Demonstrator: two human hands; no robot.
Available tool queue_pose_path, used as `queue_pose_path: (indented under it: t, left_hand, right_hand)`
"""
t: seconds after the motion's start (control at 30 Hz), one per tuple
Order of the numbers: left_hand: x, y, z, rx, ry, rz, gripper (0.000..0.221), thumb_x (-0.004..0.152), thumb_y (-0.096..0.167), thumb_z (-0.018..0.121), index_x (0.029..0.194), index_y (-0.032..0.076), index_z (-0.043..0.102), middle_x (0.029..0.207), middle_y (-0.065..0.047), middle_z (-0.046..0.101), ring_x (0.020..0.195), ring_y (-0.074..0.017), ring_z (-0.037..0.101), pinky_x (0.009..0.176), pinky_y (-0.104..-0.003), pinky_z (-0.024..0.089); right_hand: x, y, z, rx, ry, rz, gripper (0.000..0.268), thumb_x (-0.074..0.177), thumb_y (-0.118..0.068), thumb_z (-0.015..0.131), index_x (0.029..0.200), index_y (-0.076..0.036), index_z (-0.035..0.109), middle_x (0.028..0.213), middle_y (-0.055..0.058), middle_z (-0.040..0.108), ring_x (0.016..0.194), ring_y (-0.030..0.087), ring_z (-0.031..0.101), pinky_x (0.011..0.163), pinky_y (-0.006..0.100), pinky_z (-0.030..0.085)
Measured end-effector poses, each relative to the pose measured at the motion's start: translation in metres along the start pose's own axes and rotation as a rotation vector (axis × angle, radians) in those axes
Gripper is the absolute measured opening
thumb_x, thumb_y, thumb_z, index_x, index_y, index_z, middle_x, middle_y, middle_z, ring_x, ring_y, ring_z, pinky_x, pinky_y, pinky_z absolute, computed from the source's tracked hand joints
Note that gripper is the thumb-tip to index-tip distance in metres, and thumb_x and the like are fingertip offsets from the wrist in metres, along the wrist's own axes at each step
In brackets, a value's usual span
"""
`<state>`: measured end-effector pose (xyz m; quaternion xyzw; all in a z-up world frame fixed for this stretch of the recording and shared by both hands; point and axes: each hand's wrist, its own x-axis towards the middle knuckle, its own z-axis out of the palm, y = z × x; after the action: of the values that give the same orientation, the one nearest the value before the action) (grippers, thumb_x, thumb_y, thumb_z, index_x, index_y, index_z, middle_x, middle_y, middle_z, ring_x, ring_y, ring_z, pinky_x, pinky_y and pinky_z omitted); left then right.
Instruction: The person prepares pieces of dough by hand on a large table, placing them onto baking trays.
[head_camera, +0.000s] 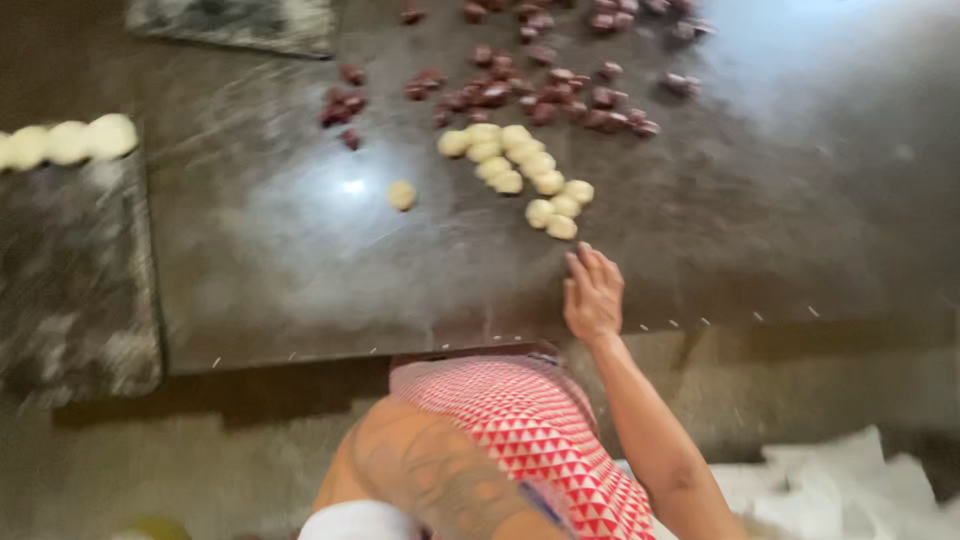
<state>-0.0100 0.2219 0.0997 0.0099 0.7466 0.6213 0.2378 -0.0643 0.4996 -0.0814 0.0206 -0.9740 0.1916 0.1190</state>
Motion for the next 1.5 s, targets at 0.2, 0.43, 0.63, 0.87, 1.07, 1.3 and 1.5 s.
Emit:
queue_pose_path:
  t: [0.2, 0.43, 0.63, 0.87, 1.07, 1.3, 1.5]
  left_hand:
    - [0.059, 0.005, -0.013, 0.076, -0.157, 0.182, 0.025, 0.089, 0.021, 0.076, 0.106, 0.007, 0.064, 0.095, -0.01, 0.066, 0.086, -0.0189, 0.062, 0.075, -0.035, 0.052]
    - [0.081, 0.016, -0.06, 0.13, -0.271, 0.268, 0.024, 0.09, 0.022, 0.077, 0.102, 0.006, 0.063, 0.09, -0.01, 0.064, 0.082, -0.018, 0.06, 0.071, -0.035, 0.05]
    - [0.074, -0.002, -0.093, 0.111, -0.195, 0.218, 0.025, 0.09, 0.022, 0.078, 0.098, 0.005, 0.062, 0.085, -0.009, 0.062, 0.078, -0.0172, 0.057, 0.068, -0.034, 0.048]
    - [0.037, -0.025, -0.097, 0.082, 0.012, 0.097, 0.026, 0.091, 0.023, 0.078, 0.093, 0.003, 0.062, 0.08, -0.009, 0.06, 0.074, -0.0163, 0.055, 0.065, -0.034, 0.047]
    - [0.036, -0.035, -0.099, 0.113, 0.11, 0.026, 0.029, 0.091, 0.024, 0.079, 0.089, 0.002, 0.061, 0.075, -0.009, 0.059, 0.07, -0.0156, 0.053, 0.062, -0.033, 0.045]
    - [0.076, -0.053, -0.07, 0.211, 0.121, -0.019, 0.032, 0.092, 0.025, 0.08, 0.085, 0.001, 0.06, 0.07, -0.009, 0.057, 0.066, -0.0147, 0.05, 0.058, -0.033, 0.044]
    - [0.168, -0.027, 0.022, 0.436, 0.122, 0.064, 0.042, 0.096, 0.027, 0.08, 0.077, -0.003, 0.058, 0.066, -0.019, 0.057, 0.064, -0.0246, 0.049, 0.056, -0.039, 0.043]
  right_hand:
    - [0.0, 0.002, -0.003, 0.0, -0.009, 0.059, 0.045, 0.097, -0.02, 0.057, 0.141, -0.013, 0.059, 0.156, 0.009, 0.048, 0.143, 0.033, 0.041, 0.12, 0.051, 0.029]
    - [0.004, -0.006, -0.003, -0.02, -0.009, 0.086, 0.046, 0.095, -0.021, 0.058, 0.141, -0.015, 0.058, 0.156, 0.007, 0.047, 0.143, 0.031, 0.041, 0.12, 0.05, 0.03]
    - [0.005, -0.007, -0.006, -0.064, -0.003, 0.072, 0.048, 0.095, -0.021, 0.058, 0.143, -0.013, 0.057, 0.157, 0.008, 0.046, 0.142, 0.032, 0.042, 0.119, 0.05, 0.03]
    - [0.004, -0.007, 0.001, 0.009, 0.031, 0.044, 0.046, 0.095, -0.016, 0.061, 0.141, -0.013, 0.06, 0.156, 0.008, 0.05, 0.142, 0.033, 0.044, 0.119, 0.05, 0.032]
    - [0.035, -0.022, 0.023, 0.227, 0.241, 0.218, 0.046, 0.094, -0.013, 0.068, 0.14, -0.009, 0.059, 0.145, 0.015, 0.057, 0.128, 0.038, 0.055, 0.109, 0.044, 0.046]
    - [0.085, -0.019, -0.011, 0.236, 0.054, 0.233, 0.031, 0.093, -0.007, 0.067, 0.124, -0.009, 0.071, 0.112, 0.015, 0.07, 0.108, 0.035, 0.067, 0.093, 0.044, 0.054]
    - [0.069, -0.087, -0.112, 0.449, 0.216, -0.135, 0.026, 0.092, 0.003, 0.064, 0.117, 0.0, 0.07, 0.114, 0.016, 0.073, 0.103, 0.032, 0.07, 0.089, 0.041, 0.057]
